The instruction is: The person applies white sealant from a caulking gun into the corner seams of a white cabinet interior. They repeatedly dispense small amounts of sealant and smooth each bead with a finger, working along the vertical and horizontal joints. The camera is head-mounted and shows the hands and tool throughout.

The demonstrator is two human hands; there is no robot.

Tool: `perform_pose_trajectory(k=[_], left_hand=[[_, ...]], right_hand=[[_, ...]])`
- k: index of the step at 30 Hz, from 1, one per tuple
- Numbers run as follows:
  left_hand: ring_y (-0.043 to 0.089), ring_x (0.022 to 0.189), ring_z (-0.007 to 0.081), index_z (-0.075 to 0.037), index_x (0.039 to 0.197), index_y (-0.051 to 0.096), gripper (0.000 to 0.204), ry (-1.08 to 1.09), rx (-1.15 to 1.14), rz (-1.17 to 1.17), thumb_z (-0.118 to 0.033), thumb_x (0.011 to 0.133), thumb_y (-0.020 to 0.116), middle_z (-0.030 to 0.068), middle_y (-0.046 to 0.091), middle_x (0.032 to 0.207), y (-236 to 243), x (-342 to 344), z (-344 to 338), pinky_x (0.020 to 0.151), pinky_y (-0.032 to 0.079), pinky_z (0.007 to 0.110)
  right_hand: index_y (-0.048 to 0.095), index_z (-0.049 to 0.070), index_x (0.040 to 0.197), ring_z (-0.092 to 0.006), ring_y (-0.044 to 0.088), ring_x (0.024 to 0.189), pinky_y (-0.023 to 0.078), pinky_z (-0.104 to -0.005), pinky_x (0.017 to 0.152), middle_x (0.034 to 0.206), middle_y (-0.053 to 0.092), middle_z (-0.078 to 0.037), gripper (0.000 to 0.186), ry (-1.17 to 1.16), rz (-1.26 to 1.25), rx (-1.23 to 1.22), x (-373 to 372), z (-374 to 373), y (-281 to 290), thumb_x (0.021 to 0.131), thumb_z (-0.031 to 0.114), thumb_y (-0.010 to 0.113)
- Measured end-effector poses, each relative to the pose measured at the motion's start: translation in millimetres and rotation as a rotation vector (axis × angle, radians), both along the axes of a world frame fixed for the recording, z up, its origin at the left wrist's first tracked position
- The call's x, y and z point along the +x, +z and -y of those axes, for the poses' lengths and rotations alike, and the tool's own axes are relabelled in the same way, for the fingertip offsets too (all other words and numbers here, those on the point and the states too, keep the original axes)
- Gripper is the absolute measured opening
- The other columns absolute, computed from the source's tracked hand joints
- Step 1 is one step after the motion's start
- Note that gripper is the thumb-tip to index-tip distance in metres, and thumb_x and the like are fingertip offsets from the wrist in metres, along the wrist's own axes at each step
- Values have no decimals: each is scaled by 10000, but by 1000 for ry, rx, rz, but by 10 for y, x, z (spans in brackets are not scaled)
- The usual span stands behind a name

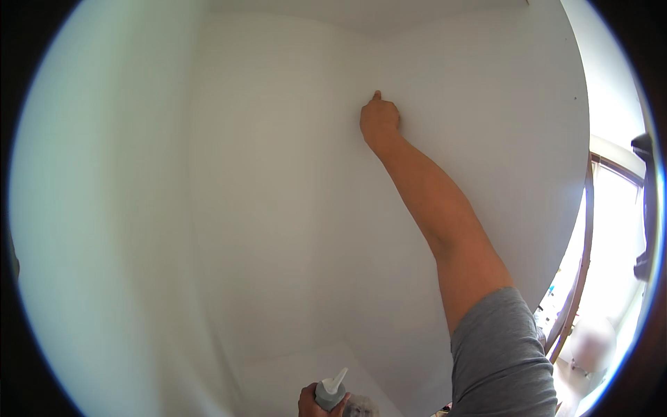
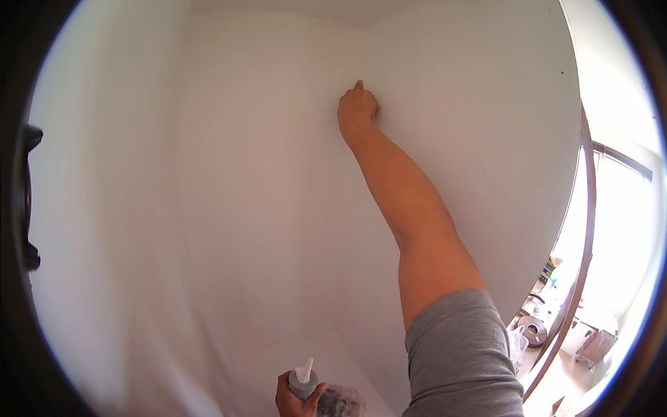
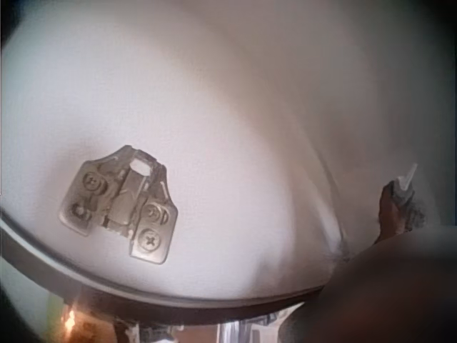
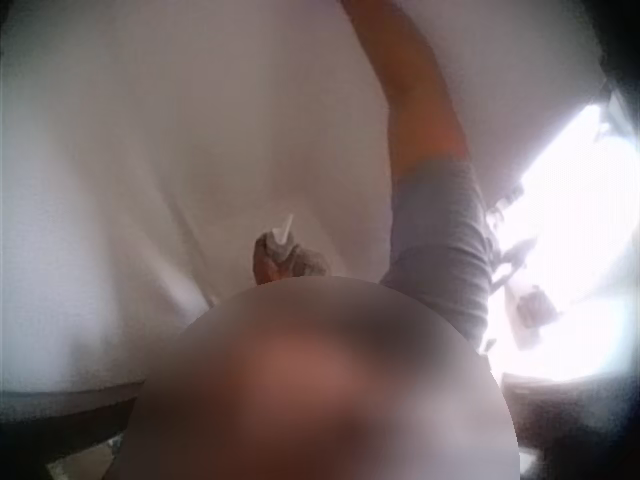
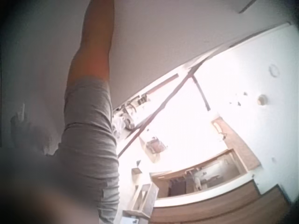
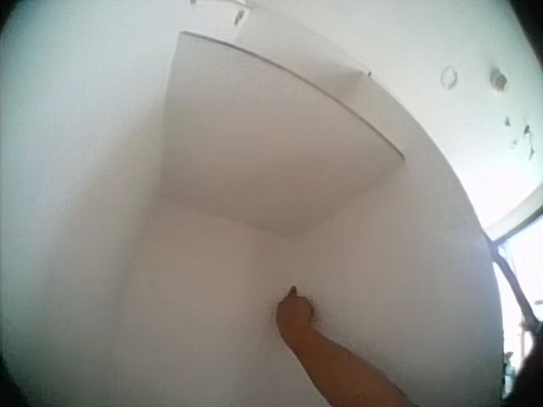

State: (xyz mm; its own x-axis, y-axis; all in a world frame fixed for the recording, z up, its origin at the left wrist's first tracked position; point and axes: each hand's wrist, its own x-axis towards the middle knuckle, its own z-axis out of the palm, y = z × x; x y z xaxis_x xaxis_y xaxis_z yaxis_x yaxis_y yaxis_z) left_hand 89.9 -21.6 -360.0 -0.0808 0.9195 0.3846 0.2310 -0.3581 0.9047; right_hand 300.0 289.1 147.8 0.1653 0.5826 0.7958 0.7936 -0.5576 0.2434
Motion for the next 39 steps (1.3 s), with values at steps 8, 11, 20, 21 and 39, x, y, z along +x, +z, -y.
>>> perform_pose_trajectory(k=[8,11,20,21,39], left_hand=[[654,1050,346,5,1284,595,549,3,-25,59,-246,882,871,188,675,1158,152,-30,0,926,520,442],[658,1045,349,2,1280,596,548,40,62,-50,-256,882,872,194,674,1152,160,-68,-71,909,526,444],[654,1022,371,14,1298,577,562,-14,12,-40,-258,895,857,206,672,1151,270,-141,-134,895,532,463],[656,1026,378,17,1304,571,558,-13,38,-74,-255,903,847,212,672,1155,316,-155,-193,897,531,467],[659,962,281,5,1214,538,601,-26,-44,5,-151,792,937,154,663,1063,1513,-234,-542,882,520,395]], right_hand=[[531,-89,1466,-221,758,796,578,-337,543,1443,573,-204,617,0,100,-59,52,-113,-285,902,121,671],[633,-10,1415,-228,768,922,573,-324,535,1691,306,-186,532,-13,61,-80,45,-212,-333,901,110,702],[718,-40,1267,-256,772,814,595,-355,558,1675,307,-232,397,30,84,-73,74,-336,-540,902,104,659],[719,-40,1266,-254,770,812,593,-352,558,1674,306,-236,397,38,72,-73,66,-379,-550,899,103,665],[763,-34,1121,-208,729,698,559,-293,493,1653,314,-285,290,50,6,-250,28,-474,-360,862,75,695]])
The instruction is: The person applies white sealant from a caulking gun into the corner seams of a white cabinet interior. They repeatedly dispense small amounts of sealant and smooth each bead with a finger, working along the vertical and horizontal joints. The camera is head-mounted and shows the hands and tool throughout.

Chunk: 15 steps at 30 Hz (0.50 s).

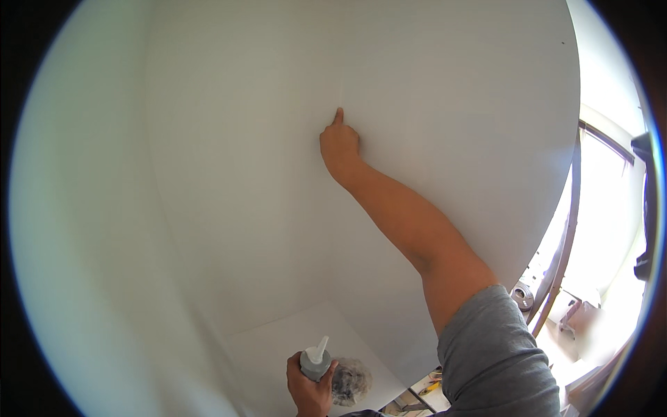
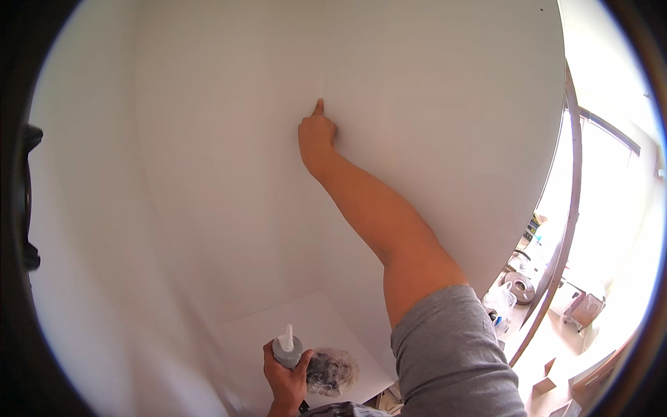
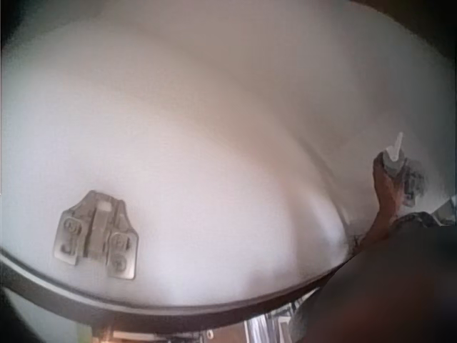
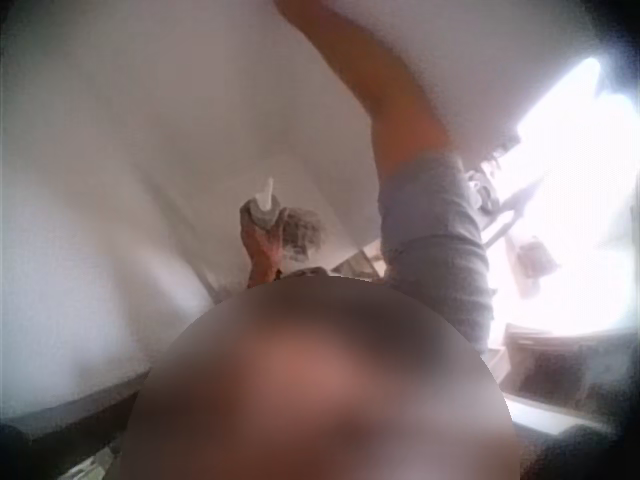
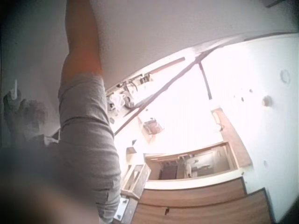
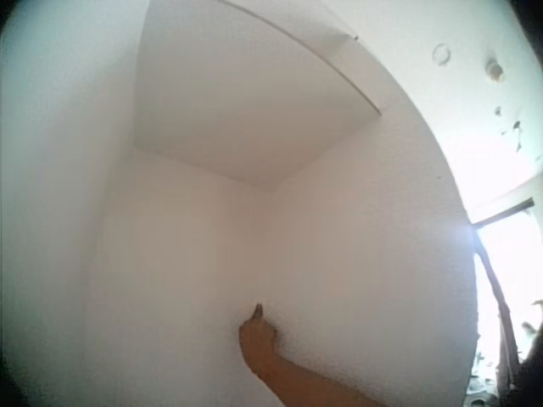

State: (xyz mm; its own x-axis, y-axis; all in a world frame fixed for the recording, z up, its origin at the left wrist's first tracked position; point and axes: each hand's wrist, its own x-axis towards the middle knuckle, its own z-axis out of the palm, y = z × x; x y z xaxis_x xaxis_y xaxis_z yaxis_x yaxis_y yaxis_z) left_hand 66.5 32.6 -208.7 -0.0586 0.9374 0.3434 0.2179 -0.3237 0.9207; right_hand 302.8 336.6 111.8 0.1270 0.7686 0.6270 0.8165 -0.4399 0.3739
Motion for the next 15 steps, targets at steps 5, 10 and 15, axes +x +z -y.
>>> perform_pose_trajectory(k=[5,10,15], left_hand=[[663,957,308,2,1219,535,614,19,-5,-37,-159,785,938,162,664,1064,23,-29,457,880,522,410],[672,982,334,1,1226,532,617,83,19,-100,-137,776,932,172,671,1086,77,-5,762,894,518,429],[663,1047,361,2,1242,524,616,153,42,-36,-105,779,915,187,670,1130,-153,-20,1078,947,498,437]], right_hand=[[803,55,1105,-129,691,649,431,-251,428,1663,299,-266,295,-27,55,91,-22,327,-223,817,88,750],[797,34,992,-243,748,758,572,-357,564,1314,648,-236,174,107,-125,233,-187,776,-380,888,99,673],[775,19,863,-351,740,928,590,-451,808,949,770,-198,249,416,-666,-91,-422,1319,-1415,938,180,601]])
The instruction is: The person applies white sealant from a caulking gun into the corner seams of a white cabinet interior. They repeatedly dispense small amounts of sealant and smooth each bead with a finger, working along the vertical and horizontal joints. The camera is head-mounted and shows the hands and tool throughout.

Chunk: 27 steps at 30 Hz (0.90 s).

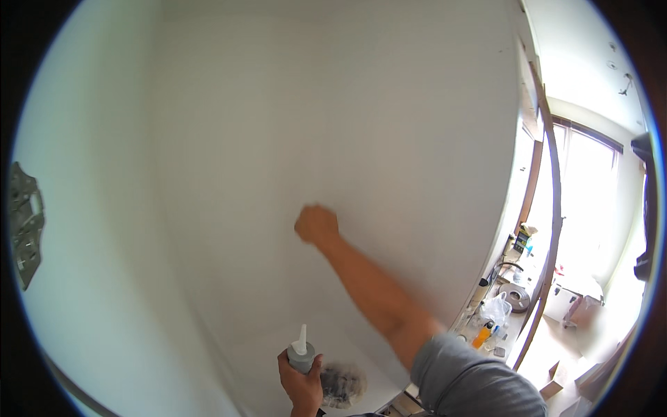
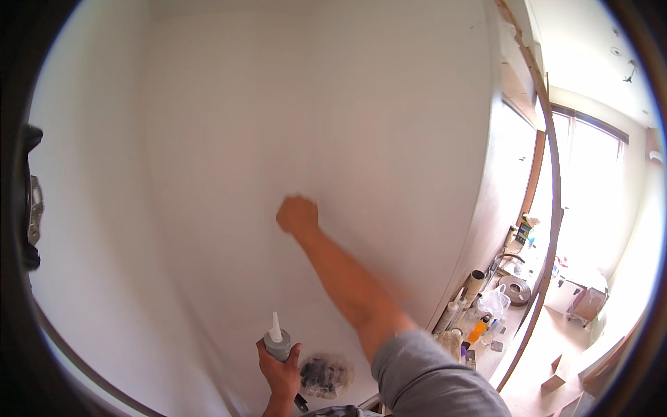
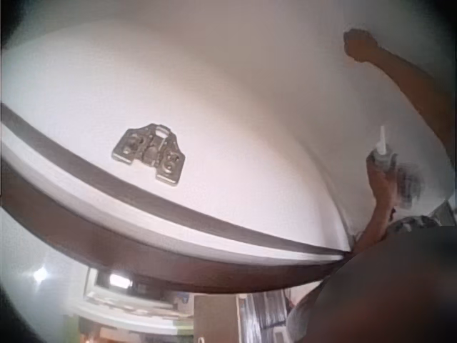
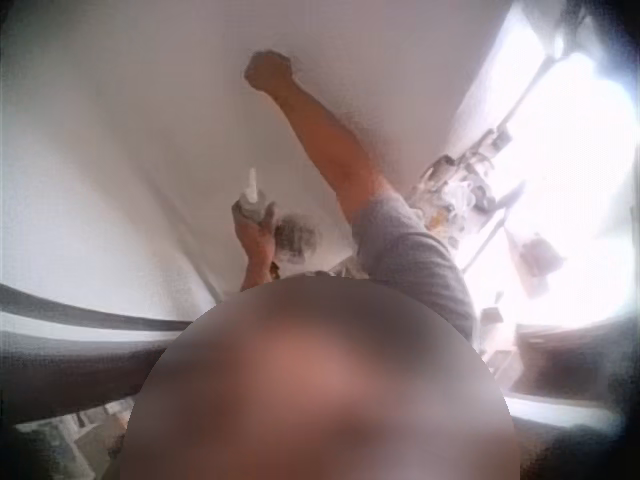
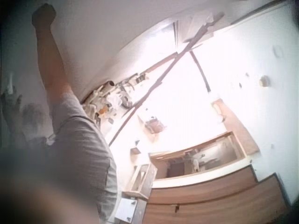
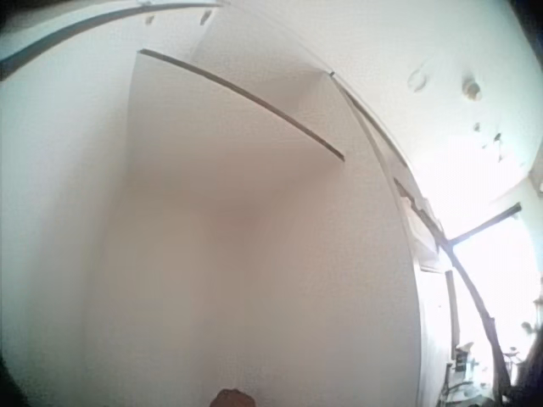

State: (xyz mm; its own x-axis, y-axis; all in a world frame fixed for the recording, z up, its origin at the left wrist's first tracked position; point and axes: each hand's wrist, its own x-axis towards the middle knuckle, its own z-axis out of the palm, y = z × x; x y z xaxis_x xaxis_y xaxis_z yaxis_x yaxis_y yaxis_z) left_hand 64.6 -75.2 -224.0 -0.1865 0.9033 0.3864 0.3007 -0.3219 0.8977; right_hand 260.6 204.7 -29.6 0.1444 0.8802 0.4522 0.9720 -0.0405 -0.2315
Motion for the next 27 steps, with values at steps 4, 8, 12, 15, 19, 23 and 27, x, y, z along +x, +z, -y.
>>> perform_pose_trajectory(k=[4,8,12,15,19,23,27], left_hand=[[651,1072,363,8,1248,519,613,51,29,83,-109,791,910,194,660,1135,-338,89,-84,968,488,447],[654,1059,385,17,1303,544,563,25,70,26,-201,881,845,217,663,1155,-538,62,-153,931,510,476],[655,1082,412,22,1350,551,560,-8,69,25,-235,920,803,241,662,1200,-607,11,-145,924,514,503],[649,1094,423,26,1361,542,587,15,138,10,-229,907,813,247,654,1218,-606,29,-146,938,509,505],[646,1104,421,33,1348,539,591,42,84,-5,-228,900,821,248,654,1217,-522,77,-82,946,501,495],[642,1101,413,38,1322,545,581,-39,57,9,-215,888,838,240,655,1198,-427,31,53,944,499,485],[640,1085,408,39,1290,560,570,-57,167,-1,-225,881,856,231,652,1182,-517,22,96,935,505,472]], right_hand=[[705,51,1175,-428,657,1134,483,-562,1017,1216,708,-226,422,134,-115,-16,-56,815,-2321,1071,368,445],[673,75,1201,-402,698,1072,533,-509,975,1160,722,-202,471,331,-286,-565,-200,2237,-3802,999,490,575],[675,65,1295,-377,571,1280,427,-485,1089,1309,671,-160,293,732,-397,-37,-443,3197,-3928,1042,182,587],[692,74,1322,-400,553,1345,394,-501,1159,1391,659,-168,333,792,-364,1,-448,3274,-3944,999,125,627],[727,79,1263,-380,575,1327,381,-500,1171,1380,670,-158,311,664,-610,22,-516,3116,-4274,970,125,635],[726,96,1269,-375,583,1312,403,-517,1142,1362,683,-149,343,625,-619,72,-500,3054,-4509,938,139,646],[720,122,1286,-384,583,1296,413,-527,1120,1366,678,-147,384,561,-411,-2,-351,2960,-4744,909,181,677]])
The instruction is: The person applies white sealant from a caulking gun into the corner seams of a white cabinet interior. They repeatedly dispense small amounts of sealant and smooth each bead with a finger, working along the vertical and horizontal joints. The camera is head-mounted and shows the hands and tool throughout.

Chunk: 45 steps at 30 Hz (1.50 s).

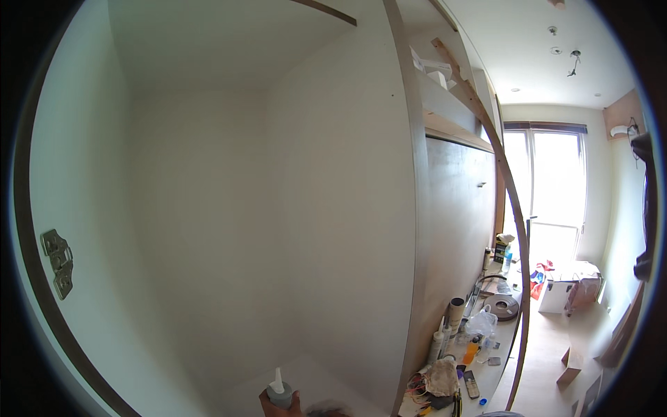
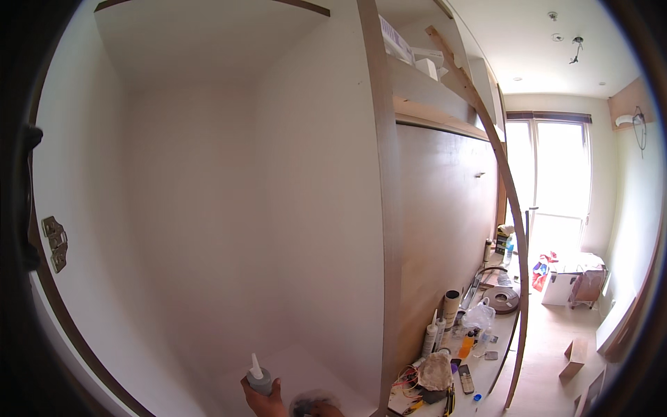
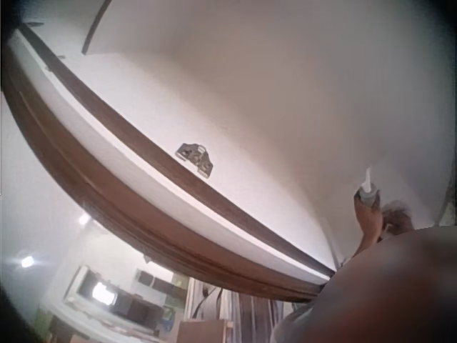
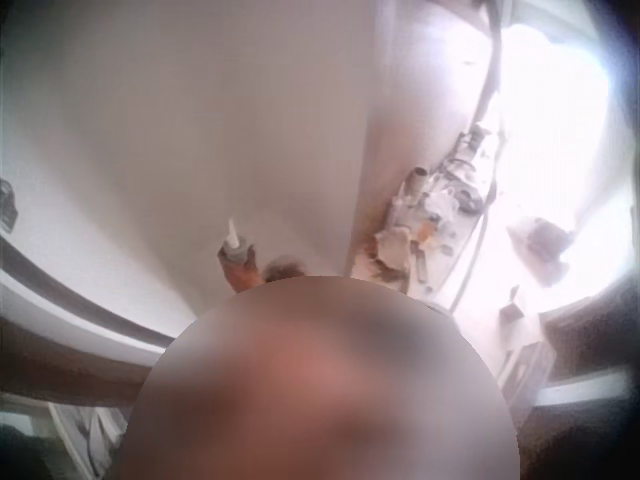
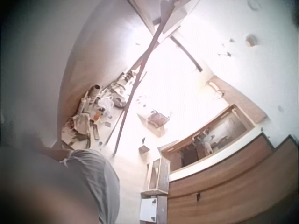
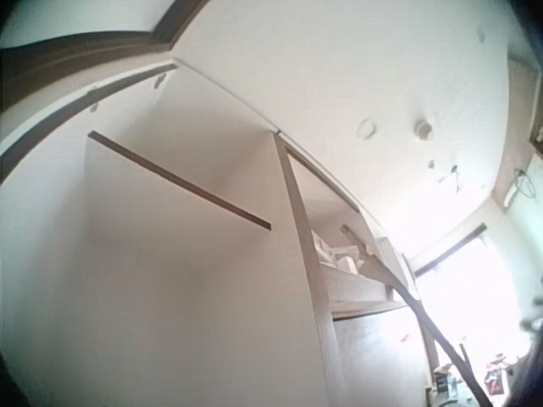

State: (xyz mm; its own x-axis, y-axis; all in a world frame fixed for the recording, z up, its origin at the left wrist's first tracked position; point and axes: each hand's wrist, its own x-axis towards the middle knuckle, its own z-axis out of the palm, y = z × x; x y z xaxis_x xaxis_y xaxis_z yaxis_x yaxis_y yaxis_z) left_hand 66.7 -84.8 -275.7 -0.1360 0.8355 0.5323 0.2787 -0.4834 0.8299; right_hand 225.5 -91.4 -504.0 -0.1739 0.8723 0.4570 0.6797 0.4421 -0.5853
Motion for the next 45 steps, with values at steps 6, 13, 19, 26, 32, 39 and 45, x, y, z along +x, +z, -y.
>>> perform_pose_trajectory(k=[6,13,19,26,32,39,45], left_hand=[[642,1082,391,38,1285,565,558,-20,-33,35,-254,901,846,227,656,1190,-80,-152,-133,929,507,472],[640,1092,409,16,1315,557,584,-12,-16,34,-266,894,848,225,657,1188,76,-159,-102,936,504,484],[647,986,275,2,1240,514,597,-128,141,118,-141,815,908,136,639,1053,793,116,-29,917,512,418],[658,941,199,-44,1230,523,585,-758,78,482,-203,822,911,88,638,1031,1671,-1,25,838,570,384],[680,962,251,-49,1244,524,572,-1041,-67,681,-262,856,887,98,647,1032,1964,7,-5,860,585,415],[688,988,249,-59,1243,531,532,-1011,-88,511,-247,875,867,101,658,1036,1949,22,-5,876,573,424],[680,999,220,-69,1249,532,502,-1002,-67,530,-190,882,853,90,661,1047,1918,23,26,880,566,409]], right_hand=[[728,127,1293,-312,668,1186,502,-462,1046,1337,704,-138,403,70,-107,-208,101,-196,-138,895,183,696],[670,72,1374,-252,658,1235,515,-418,1058,1359,696,-106,468,192,-510,-357,43,17,323,952,272,701],[605,101,1445,-299,592,1319,458,-482,1125,1412,649,-115,568,720,-1389,-881,-87,242,1160,958,375,709],[569,142,1469,-358,522,1397,394,-573,1190,1443,609,-124,653,1089,-1809,-815,-375,455,1745,944,495,730],[637,135,1079,-340,576,1309,412,-607,1159,1193,647,-77,393,1040,-1829,-597,-496,881,2129,921,467,776],[469,159,791,-171,465,730,500,-413,876,716,401,13,432,1338,-1785,-656,-519,842,2098,961,448,740],[444,167,744,-128,351,613,352,-323,636,653,347,35,427,1450,-1807,-723,-461,835,2134,992,405,699]])
